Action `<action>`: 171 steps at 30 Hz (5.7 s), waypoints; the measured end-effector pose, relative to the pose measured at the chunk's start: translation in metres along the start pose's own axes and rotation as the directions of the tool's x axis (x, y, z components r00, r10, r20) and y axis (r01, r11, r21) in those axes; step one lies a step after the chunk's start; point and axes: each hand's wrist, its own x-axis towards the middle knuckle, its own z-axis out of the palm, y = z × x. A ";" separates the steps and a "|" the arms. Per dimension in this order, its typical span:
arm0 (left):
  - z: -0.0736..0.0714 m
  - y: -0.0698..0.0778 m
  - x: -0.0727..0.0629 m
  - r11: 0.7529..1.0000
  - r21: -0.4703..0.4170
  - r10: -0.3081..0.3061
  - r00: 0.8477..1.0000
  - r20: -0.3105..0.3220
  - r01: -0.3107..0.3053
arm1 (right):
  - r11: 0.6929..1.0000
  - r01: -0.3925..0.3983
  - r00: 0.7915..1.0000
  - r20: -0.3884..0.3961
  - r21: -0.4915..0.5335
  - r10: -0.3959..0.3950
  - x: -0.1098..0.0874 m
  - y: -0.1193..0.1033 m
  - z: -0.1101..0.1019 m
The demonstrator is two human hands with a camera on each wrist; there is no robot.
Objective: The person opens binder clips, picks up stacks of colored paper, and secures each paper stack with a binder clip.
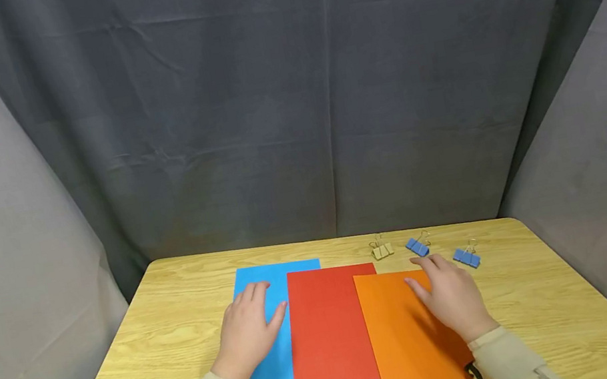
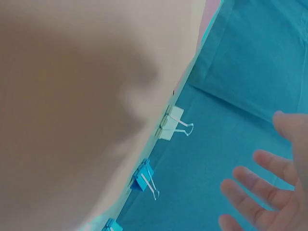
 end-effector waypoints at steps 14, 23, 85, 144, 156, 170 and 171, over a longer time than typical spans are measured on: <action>0.001 0.001 0.000 1.000 -0.014 -0.017 1.000 -0.004 0.017 | 0.994 -0.099 0.995 0.012 0.045 0.098 0.003 0.028 -0.013; 0.003 0.005 0.000 0.999 -0.039 -0.005 1.000 -0.008 0.004 | 0.990 -0.132 0.991 -0.015 0.043 0.133 0.006 0.050 -0.017; 0.023 0.018 -0.007 0.999 0.030 0.033 0.998 0.051 -0.034 | 0.939 -0.333 0.879 0.335 -0.081 0.340 0.031 0.160 0.018; 0.034 0.020 -0.007 0.999 0.031 0.013 0.995 0.101 -0.016 | 0.943 -0.302 0.859 0.390 -0.139 0.332 0.043 0.179 0.028; 0.036 0.020 -0.007 1.000 0.017 0.006 0.993 0.120 -0.008 | 0.946 -0.303 0.873 0.363 -0.118 0.325 0.043 0.175 0.021; 0.036 0.021 -0.009 1.000 0.005 0.006 0.991 0.134 -0.007 | 0.967 -0.246 0.884 0.394 -0.067 0.252 0.042 0.175 0.019; 0.036 0.021 -0.009 1.000 0.007 0.006 0.991 0.136 -0.007 | 0.968 -0.242 0.885 0.393 -0.066 0.248 0.042 0.175 0.020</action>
